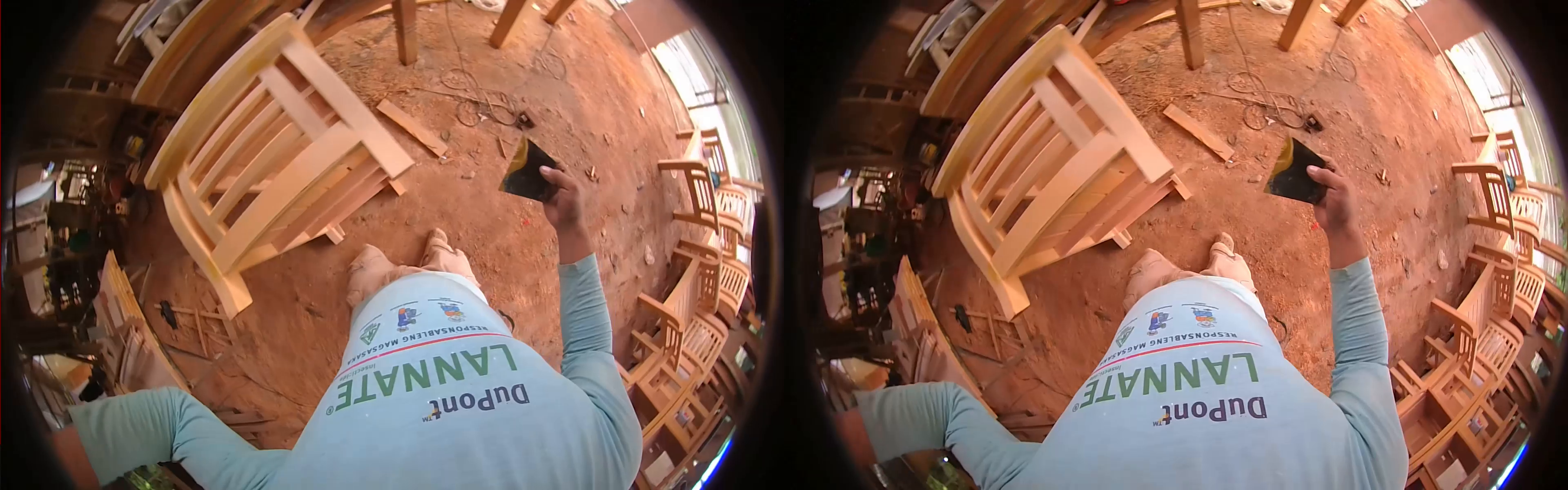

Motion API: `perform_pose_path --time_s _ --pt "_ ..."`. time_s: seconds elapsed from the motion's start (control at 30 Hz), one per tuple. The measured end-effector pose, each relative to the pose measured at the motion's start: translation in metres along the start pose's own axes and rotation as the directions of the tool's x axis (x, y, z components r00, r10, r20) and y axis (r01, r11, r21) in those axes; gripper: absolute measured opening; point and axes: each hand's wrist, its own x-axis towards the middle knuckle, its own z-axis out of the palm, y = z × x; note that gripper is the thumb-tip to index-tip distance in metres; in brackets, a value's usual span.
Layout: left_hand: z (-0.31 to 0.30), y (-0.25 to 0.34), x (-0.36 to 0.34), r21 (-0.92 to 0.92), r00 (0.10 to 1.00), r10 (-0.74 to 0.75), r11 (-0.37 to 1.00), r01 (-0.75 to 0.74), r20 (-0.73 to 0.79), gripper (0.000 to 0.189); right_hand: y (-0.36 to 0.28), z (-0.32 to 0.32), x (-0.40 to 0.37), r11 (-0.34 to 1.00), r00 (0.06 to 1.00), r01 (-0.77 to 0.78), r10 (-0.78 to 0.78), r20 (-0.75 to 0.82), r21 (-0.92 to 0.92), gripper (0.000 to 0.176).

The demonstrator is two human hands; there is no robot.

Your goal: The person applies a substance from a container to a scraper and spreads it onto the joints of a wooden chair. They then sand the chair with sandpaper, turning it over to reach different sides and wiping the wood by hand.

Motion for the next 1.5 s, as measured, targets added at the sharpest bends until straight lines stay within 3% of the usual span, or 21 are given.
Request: perform_pose_path --time_s 0.27,0.37,0.4,0.43,0.47,0.53,0.6,0.67,0.77,0.9,0.97,1.13,1.37,1.5 --pt "0.07 -0.031 0.025 -0.067 1.0 -0.015 0.998 0.014 -0.019 0.031 0.018 -0.025 0.031 0.995 0.992 -0.038 0.049 -0.12 0.093 0.034" --pt "0.095 -0.054 -0.001 -0.021 0.973 -0.231 0.973 0.23 -0.003 0.032 0.019 -0.022 0.043 0.99 0.994 -0.026 0.041 -0.103 0.139 0.035" --pt "0.11 -0.058 -0.024 0.004 0.915 -0.4 0.916 0.4 0.045 0.032 0.021 -0.02 0.049 0.987 0.995 -0.028 0.043 -0.094 0.157 0.035" --pt "0.127 -0.059 -0.058 0.04 0.798 -0.591 0.806 0.591 0.119 0.032 0.024 -0.021 0.055 0.986 0.992 -0.043 0.061 -0.108 0.161 0.036" --pt "0.147 -0.053 -0.099 0.078 0.621 -0.752 0.648 0.757 0.223 0.033 0.028 -0.021 0.062 0.981 0.992 -0.052 0.072 -0.101 0.184 0.036" --pt "0.172 -0.028 -0.2 0.104 0.124 -0.898 0.184 0.977 0.422 0.033 0.033 -0.018 0.078 0.971 0.992 -0.071 0.093 -0.087 0.229 0.036" --pt "0.2 0.026 -0.241 0.225 -0.034 -0.905 0.069 0.972 0.423 0.036 0.028 -0.005 0.091 0.957 0.987 -0.128 0.149 -0.061 0.26 0.037" --pt "0.22 0.059 -0.249 0.29 -0.274 -0.898 -0.176 0.941 0.343 0.033 0.021 0.005 0.113 0.939 0.98 -0.183 0.198 -0.021 0.291 0.037" --pt "0.239 0.086 -0.279 0.393 -0.287 -0.948 -0.214 0.894 0.138 0.029 0.027 -0.005 0.161 0.911 0.965 -0.263 0.255 0.068 0.317 0.039" --pt "0.256 0.103 -0.299 0.655 -0.077 -0.994 -0.012 0.756 0.071 0.025 0.014 -0.002 0.22 0.864 0.917 -0.393 0.341 0.209 0.315 0.038" --pt "0.268 0.101 -0.305 0.734 -0.046 -0.997 0.02 0.679 0.07 0.03 0.02 -0.006 0.251 0.858 0.893 -0.438 0.381 0.24 0.267 0.037" --pt "0.293 0.107 -0.31 0.893 -0.056 -0.995 0.044 0.447 0.078 0.039 0.029 -0.006 0.293 0.8 0.806 -0.575 0.518 0.287 0.171 0.035" --pt "0.297 0.104 -0.304 0.919 -0.171 -0.981 0.015 0.393 0.089 0.043 0.071 -0.02 0.301 0.718 0.692 -0.693 0.636 0.342 0.066 0.035" --pt "0.301 0.104 -0.305 0.902 -0.142 -0.984 0.036 0.43 0.107 0.038 0.083 -0.011 0.298 0.627 0.609 -0.773 0.695 0.382 0.09 0.035"
